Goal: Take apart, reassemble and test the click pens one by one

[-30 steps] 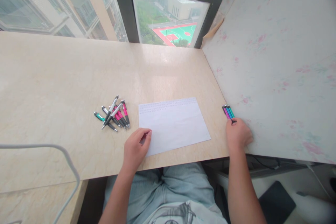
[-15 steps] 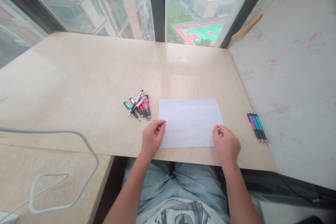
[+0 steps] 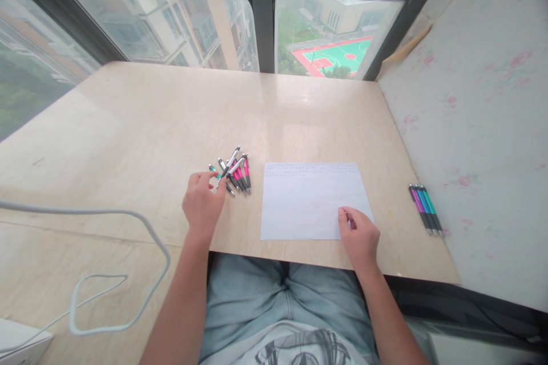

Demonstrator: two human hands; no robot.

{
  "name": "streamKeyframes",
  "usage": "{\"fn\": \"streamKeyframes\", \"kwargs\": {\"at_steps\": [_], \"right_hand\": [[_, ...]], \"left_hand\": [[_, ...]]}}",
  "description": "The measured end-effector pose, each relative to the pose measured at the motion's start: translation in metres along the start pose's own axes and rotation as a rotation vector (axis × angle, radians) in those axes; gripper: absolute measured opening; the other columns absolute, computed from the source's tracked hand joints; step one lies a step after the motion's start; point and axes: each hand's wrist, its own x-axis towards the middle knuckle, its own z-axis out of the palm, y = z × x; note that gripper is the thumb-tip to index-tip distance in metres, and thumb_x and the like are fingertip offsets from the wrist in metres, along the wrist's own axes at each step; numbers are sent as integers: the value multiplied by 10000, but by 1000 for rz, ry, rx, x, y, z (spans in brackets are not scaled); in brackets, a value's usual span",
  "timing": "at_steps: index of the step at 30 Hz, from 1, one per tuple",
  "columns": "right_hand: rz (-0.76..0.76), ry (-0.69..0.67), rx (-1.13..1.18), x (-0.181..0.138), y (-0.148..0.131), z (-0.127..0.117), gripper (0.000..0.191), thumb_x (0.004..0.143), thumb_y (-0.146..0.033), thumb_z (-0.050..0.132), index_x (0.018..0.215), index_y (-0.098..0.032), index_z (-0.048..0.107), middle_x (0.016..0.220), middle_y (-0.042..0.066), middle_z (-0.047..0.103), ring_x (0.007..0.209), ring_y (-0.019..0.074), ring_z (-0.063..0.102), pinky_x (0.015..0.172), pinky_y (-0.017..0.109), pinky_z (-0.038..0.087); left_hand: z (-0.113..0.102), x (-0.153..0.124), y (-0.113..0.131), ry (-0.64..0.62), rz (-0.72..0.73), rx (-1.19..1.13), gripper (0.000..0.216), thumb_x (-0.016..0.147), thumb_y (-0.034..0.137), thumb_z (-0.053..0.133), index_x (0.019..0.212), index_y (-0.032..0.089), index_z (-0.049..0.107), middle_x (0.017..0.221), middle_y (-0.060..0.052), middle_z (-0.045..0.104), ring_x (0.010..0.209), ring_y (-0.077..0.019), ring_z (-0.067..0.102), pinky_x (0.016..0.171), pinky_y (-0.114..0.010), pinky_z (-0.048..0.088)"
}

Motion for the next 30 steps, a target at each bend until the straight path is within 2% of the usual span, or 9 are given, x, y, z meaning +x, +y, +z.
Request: {"fn": "streamKeyframes", "kwargs": {"at_steps": [5, 10, 14, 20, 27, 30], "right_hand": [[47, 5, 25, 0, -2, -1, 301, 927, -351, 528, 833, -140, 721, 752, 78, 710, 618, 177, 592, 620, 289, 447], [92, -4, 53, 1, -2, -3, 303, 922, -357, 526, 840, -143, 725, 750, 76, 710, 619, 178, 595, 618, 291, 454], [95, -7, 55, 2, -1, -3, 304, 919, -361, 525, 827, -150, 724, 739, 70, 707, 612, 179, 591, 613, 295, 451], [110, -14, 66, 2, -1, -2, 305, 917, -368, 528, 824, -154, 725, 743, 68, 710, 616, 178, 598, 613, 294, 455], [180, -25, 93, 2, 0, -3, 321, 907, -403, 534, 844, -159, 733, 750, 68, 718, 615, 183, 607, 618, 298, 467], [208, -22, 105, 2, 0, -4, 338, 903, -424, 534, 846, -158, 735, 750, 72, 719, 621, 190, 612, 624, 306, 475]], "left_hand": [[9, 16, -4, -152, 59, 95, 253, 884, 379, 545, 1032, 217, 673, 1045, -79, 682, 868, -240, 637, 651, -314, 425], [14, 22, -4, -267, 95, 53, 293, 884, 334, 535, 1117, 207, 659, 1045, -85, 686, 947, -266, 635, 711, -333, 450], [15, 23, -6, -264, 113, 10, 306, 852, 301, 568, 1121, 191, 664, 1004, -85, 687, 926, -258, 638, 740, -334, 455], [13, 23, -8, -261, 83, -27, 245, 826, 344, 592, 993, 205, 704, 948, -56, 716, 810, -228, 653, 703, -318, 448], [10, 25, -9, -288, -37, -82, 251, 812, 427, 590, 860, 226, 730, 777, -29, 738, 700, -216, 664, 650, -302, 435], [9, 27, -13, -245, -59, -128, 264, 809, 427, 586, 850, 212, 733, 782, -38, 739, 703, -213, 663, 668, -304, 441]]}}
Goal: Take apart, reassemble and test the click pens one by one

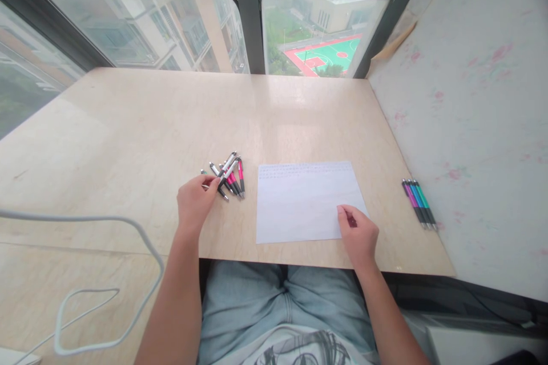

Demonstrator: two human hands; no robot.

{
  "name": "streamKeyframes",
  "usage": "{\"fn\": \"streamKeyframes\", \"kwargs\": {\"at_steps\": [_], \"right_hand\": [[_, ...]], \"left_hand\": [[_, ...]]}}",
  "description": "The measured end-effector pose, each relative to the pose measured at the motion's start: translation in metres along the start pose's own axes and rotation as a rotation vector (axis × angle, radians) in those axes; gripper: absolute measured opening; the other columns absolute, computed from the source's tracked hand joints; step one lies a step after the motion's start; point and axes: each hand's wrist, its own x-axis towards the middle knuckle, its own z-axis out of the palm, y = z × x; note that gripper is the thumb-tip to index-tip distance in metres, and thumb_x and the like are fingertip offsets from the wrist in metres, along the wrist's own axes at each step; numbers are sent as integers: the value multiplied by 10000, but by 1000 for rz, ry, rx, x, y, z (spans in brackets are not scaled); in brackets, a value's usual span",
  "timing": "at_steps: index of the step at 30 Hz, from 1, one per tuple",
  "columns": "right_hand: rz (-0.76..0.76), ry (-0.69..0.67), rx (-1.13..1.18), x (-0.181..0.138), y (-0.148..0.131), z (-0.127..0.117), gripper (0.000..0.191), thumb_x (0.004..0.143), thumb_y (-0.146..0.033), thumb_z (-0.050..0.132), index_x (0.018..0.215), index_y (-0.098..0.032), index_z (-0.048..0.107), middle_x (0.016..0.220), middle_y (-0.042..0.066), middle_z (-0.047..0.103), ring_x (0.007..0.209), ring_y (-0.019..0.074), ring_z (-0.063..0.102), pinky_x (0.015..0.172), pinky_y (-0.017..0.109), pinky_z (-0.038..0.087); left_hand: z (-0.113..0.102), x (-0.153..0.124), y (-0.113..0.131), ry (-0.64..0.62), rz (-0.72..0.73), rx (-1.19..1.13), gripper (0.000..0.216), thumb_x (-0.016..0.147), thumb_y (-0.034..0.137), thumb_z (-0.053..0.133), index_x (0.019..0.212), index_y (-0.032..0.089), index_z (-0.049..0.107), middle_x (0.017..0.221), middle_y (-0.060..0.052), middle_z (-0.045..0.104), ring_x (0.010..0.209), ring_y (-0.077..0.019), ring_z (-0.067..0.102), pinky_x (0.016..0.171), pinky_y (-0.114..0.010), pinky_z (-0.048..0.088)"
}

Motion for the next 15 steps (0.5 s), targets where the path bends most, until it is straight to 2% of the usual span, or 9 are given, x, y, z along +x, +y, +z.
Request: {"fn": "streamKeyframes", "kwargs": {"at_steps": [3, 6, 8, 10, 13, 15], "right_hand": [[11, 7, 23, 0, -2, -1, 341, 905, -428, 533, 843, -157, 732, 747, 73, 717, 626, 194, 615, 621, 310, 479], [13, 27, 57, 0, -4, -2, 340, 903, -433, 537, 847, -158, 728, 744, 72, 713, 634, 195, 617, 613, 310, 485], [15, 38, 88, 0, -4, -2, 334, 902, -433, 539, 858, -159, 725, 749, 71, 710, 645, 194, 618, 620, 312, 491], [30, 45, 133, 0, -3, -3, 327, 902, -429, 537, 901, -158, 720, 790, 76, 710, 677, 195, 625, 640, 316, 503], [83, 30, 228, -1, -7, -5, 341, 898, -431, 545, 1034, -155, 692, 850, 78, 698, 745, 201, 637, 667, 321, 521], [112, -46, 310, -4, -15, -8, 352, 903, -432, 546, 1094, -164, 670, 859, 69, 689, 767, 199, 639, 675, 318, 528]], "left_hand": [[-3, -2, 0, 59, -74, -206, 291, 791, 446, 613, 873, 190, 725, 759, -39, 711, 678, -190, 638, 636, -289, 445], [-3, -15, 12, 10, -228, -674, 308, 742, 436, 686, 879, 160, 702, 714, -25, 646, 582, -132, 554, 518, -239, 401], [1, -32, 27, -144, -282, -1020, 296, 719, 408, 734, 854, 150, 681, 735, -17, 619, 556, -89, 508, 470, -198, 356], [8, -56, 46, -329, -313, -1233, 286, 721, 389, 754, 846, 146, 671, 766, -15, 606, 523, -54, 469, 411, -167, 273], [24, -94, 78, -622, -344, -1387, 257, 738, 355, 764, 842, 145, 659, 792, -27, 622, 532, -51, 506, 415, -156, 295], [34, -115, 97, -807, -339, -1427, 255, 755, 362, 753, 848, 150, 647, 816, -46, 652, 547, -70, 547, 428, -166, 330]]}}
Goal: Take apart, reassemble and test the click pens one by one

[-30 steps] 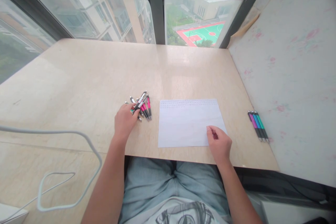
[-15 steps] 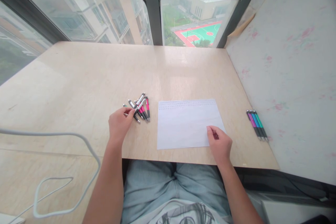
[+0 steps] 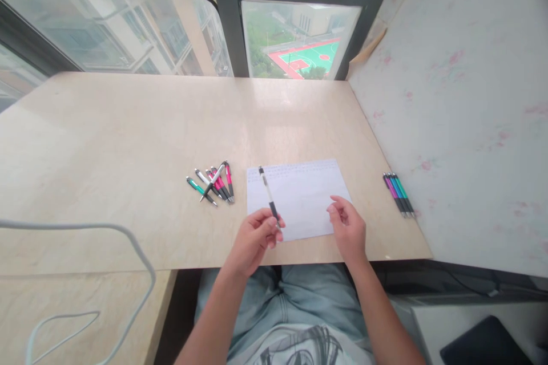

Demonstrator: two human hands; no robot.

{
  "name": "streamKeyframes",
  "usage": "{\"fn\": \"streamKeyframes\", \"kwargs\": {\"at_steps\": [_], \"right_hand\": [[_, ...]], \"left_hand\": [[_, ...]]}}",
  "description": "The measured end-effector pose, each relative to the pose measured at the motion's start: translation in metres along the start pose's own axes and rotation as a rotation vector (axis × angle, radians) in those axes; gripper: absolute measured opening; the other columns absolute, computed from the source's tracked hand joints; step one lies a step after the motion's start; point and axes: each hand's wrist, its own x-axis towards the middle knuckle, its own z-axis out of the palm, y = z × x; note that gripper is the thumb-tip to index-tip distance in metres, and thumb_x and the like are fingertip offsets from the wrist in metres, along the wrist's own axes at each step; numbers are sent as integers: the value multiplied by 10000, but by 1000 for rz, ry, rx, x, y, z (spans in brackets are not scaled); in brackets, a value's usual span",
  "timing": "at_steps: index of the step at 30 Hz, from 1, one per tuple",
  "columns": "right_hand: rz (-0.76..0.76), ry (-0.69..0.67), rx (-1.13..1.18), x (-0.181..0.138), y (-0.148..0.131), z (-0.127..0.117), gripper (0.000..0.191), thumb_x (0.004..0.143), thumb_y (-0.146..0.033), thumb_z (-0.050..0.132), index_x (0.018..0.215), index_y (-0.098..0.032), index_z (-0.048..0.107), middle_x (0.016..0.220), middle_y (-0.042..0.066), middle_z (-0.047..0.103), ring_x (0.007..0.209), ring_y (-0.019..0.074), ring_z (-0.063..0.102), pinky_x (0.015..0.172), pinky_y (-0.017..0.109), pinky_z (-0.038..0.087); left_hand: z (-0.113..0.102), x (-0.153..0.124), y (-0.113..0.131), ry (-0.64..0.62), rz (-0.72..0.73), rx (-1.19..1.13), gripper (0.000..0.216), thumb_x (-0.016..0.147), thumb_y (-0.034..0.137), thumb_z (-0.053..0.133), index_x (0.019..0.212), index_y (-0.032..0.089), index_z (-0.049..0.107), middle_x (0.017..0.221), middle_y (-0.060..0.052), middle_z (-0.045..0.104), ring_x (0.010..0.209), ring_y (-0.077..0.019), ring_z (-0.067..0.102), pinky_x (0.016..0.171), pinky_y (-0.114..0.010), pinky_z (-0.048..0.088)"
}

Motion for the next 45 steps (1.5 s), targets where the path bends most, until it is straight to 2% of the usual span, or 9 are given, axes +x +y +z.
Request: {"fn": "streamKeyframes", "kwargs": {"at_steps": [3, 6, 14, 17, 21, 25, 30, 35, 45], "right_hand": [[29, -226, 124, -7, -19, 1, 320, 931, -425, 511, 1061, -186, 679, 900, 67, 699, 802, 193, 651, 694, 306, 534], [54, -392, 207, -14, -37, 4, 301, 941, -411, 496, 1038, -197, 684, 997, 79, 702, 880, 201, 663, 705, 294, 546], [-5, -399, 104, -17, -45, 9, 227, 880, -336, 579, 1004, -202, 714, 1021, 89, 720, 942, 230, 671, 723, 327, 565], [24, -395, 87, -16, -47, 3, 262, 876, -368, 601, 1046, -209, 723, 1039, 92, 735, 922, 236, 683, 755, 360, 569], [-35, -523, 68, -14, -57, -2, 198, 854, -346, 643, 989, -231, 732, 970, 55, 737, 846, 201, 667, 718, 324, 544], [-23, -559, 129, -16, -63, 2, 187, 829, -338, 670, 983, -236, 700, 936, 35, 708, 845, 186, 641, 704, 298, 520], [141, -411, 275, -19, -56, 11, 291, 887, -483, 577, 893, -199, 635, 796, 29, 667, 727, 165, 611, 621, 267, 484], [258, -402, 382, -24, -50, 19, 495, 927, -588, 458, 696, -180, 617, 581, 5, 580, 550, 134, 519, 527, 254, 406], [369, -362, 465, -28, -51, 24, 499, 924, -547, 496, 573, -193, 489, 485, -49, 396, 478, 99, 331, 474, 240, 257]], "left_hand": [[26, 1, -19, -133, -47, 36, 256, 785, 386, 723, 859, 152, 648, 871, -69, 678, 593, -101, 599, 462, -186, 377], [38, 4, -28, -159, -2, 186, 252, 803, 411, 695, 860, 168, 656, 787, -51, 674, 654, -152, 633, 508, -218, 426], [29, 0, -26, -61, 322, 802, 152, 851, 351, 621, 824, 237, 718, 783, -53, 697, 693, -188, 599, 620, -283, 444], [22, -3, -19, -36, 300, 744, 159, 837, 370, 645, 887, 239, 719, 784, -41, 691, 659, -173, 571, 621, -279, 433], [15, -5, -11, -15, 193, 457, 350, 811, 387, 685, 1122, 227, 672, 858, -35, 669, 663, -147, 540, 612, -261, 424], [13, -6, -12, -65, 135, 296, 274, 807, 404, 691, 963, 182, 732, 783, -41, 642, 645, -136, 506, 586, -254, 394], [11, -4, -18, 89, 202, 150, 287, 793, 427, 703, 903, 162, 726, 679, -40, 607, 646, -157, 520, 608, -280, 417], [11, -6, -18, 126, 245, 191, 267, 783, 423, 713, 899, 183, 734, 685, -37, 643, 643, -158, 543, 628, -288, 439], [17, -14, -13, 33, 249, 341, 232, 804, 350, 712, 976, 197, 746, 775, -61, 709, 690, -173, 618, 618, -285, 487]]}}
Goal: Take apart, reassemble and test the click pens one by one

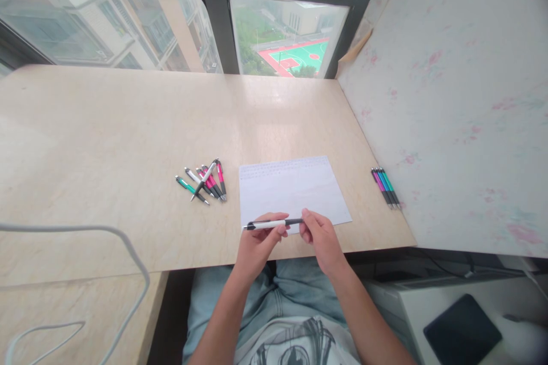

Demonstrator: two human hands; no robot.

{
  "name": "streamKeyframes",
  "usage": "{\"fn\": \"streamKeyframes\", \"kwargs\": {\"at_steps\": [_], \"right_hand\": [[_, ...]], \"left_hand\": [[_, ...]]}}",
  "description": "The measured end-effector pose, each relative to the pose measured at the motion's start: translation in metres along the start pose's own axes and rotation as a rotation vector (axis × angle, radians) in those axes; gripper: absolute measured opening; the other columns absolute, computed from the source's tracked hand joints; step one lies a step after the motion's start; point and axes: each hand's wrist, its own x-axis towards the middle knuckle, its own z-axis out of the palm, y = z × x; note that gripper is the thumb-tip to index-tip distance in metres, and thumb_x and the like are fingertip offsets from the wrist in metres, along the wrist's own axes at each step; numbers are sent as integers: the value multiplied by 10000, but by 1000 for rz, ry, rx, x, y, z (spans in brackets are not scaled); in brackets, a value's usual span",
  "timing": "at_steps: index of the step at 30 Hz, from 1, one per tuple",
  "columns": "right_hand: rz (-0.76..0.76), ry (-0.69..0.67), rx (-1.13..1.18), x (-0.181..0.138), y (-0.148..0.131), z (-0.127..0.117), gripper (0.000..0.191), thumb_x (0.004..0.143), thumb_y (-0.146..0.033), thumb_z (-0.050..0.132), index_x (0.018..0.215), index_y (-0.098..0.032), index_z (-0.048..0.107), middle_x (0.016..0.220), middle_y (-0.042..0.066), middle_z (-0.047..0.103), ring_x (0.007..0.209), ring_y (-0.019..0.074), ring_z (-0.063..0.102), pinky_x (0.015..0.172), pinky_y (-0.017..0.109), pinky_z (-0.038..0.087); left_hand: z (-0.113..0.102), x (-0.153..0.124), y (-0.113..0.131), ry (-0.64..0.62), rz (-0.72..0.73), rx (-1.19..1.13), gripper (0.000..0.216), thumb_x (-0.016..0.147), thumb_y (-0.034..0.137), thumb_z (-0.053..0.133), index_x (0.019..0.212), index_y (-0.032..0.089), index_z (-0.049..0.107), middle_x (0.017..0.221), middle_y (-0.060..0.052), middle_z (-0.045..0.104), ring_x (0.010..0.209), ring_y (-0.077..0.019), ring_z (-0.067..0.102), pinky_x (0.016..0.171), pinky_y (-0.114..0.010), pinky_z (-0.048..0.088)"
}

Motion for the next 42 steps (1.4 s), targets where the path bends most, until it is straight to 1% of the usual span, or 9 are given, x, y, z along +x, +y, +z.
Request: {"fn": "streamKeyframes", "kwargs": {"at_steps": [6, 9, 16, 20, 24, 30, 38, 40, 42], "right_hand": [[-5, -13, -42, -2, 2, 4, 503, 931, -551, 471, 569, -204, 426, 509, -57, 336, 491, 100, 292, 475, 248, 234], [-100, 4, -151, -6, 1, 6, 476, 955, -511, 446, 592, -203, 440, 526, -53, 355, 519, 109, 334, 506, 249, 278], [-417, 51, -466, -4, -7, 2, 386, 965, -354, 479, 619, -192, 527, 595, -19, 504, 585, 126, 467, 582, 268, 358], [-485, 1, -432, 0, -8, -3, 147, 920, -285, 562, 862, -203, 670, 805, 26, 673, 736, 157, 599, 657, 274, 452], [-416, 13, -305, 1, -7, -4, 169, 890, -308, 613, 1024, -217, 660, 970, 53, 696, 878, 186, 643, 663, 270, 490], [-218, -68, -266, 3, -9, -8, 375, 967, -409, 483, 704, -187, 631, 624, 7, 620, 612, 144, 594, 603, 265, 463], [-287, -63, -278, 5, -7, -13, 183, 874, -352, 630, 982, -211, 674, 935, 58, 704, 851, 193, 652, 644, 269, 495], [-241, -63, -226, 5, -6, -13, 227, 884, -380, 612, 1036, -214, 649, 900, 51, 696, 807, 185, 649, 582, 253, 484], [-201, -81, -221, 5, -8, -13, 222, 911, -406, 569, 952, -205, 653, 786, 31, 678, 711, 166, 629, 550, 247, 467]], "left_hand": [[2, -1, -1, -86, -56, -106, 272, 793, 350, 730, 1002, 177, 739, 835, -86, 745, 731, -192, 658, 654, -303, 515], [7, 0, -5, -31, -64, -176, 264, 794, 368, 729, 951, 156, 743, 787, -87, 741, 697, -183, 653, 651, -298, 511], [25, 0, -10, 133, -190, -519, 255, 805, 360, 725, 885, 118, 733, 692, -51, 689, 601, -97, 580, 587, -210, 447], [24, -1, -8, 152, -187, -565, 248, 799, 329, 738, 919, 112, 731, 721, -58, 694, 620, -93, 584, 594, -201, 445], [20, 0, -9, 139, -163, -574, 246, 806, 322, 733, 942, 117, 728, 737, -59, 697, 636, -97, 590, 614, -208, 454], [15, 0, -12, 115, -153, -506, 271, 804, 336, 733, 971, 124, 722, 766, -71, 710, 668, -117, 612, 636, -229, 461], [9, 3, -18, 113, -130, -482, 214, 806, 315, 733, 944, 154, 699, 777, -52, 713, 699, -126, 627, 663, -233, 459], [8, 3, -18, 110, -125, -460, 214, 805, 315, 733, 941, 154, 699, 777, -54, 717, 702, -132, 628, 667, -238, 459], [8, 3, -18, 110, -123, -431, 217, 799, 316, 738, 939, 155, 700, 779, -58, 723, 706, -138, 631, 676, -245, 460]]}}
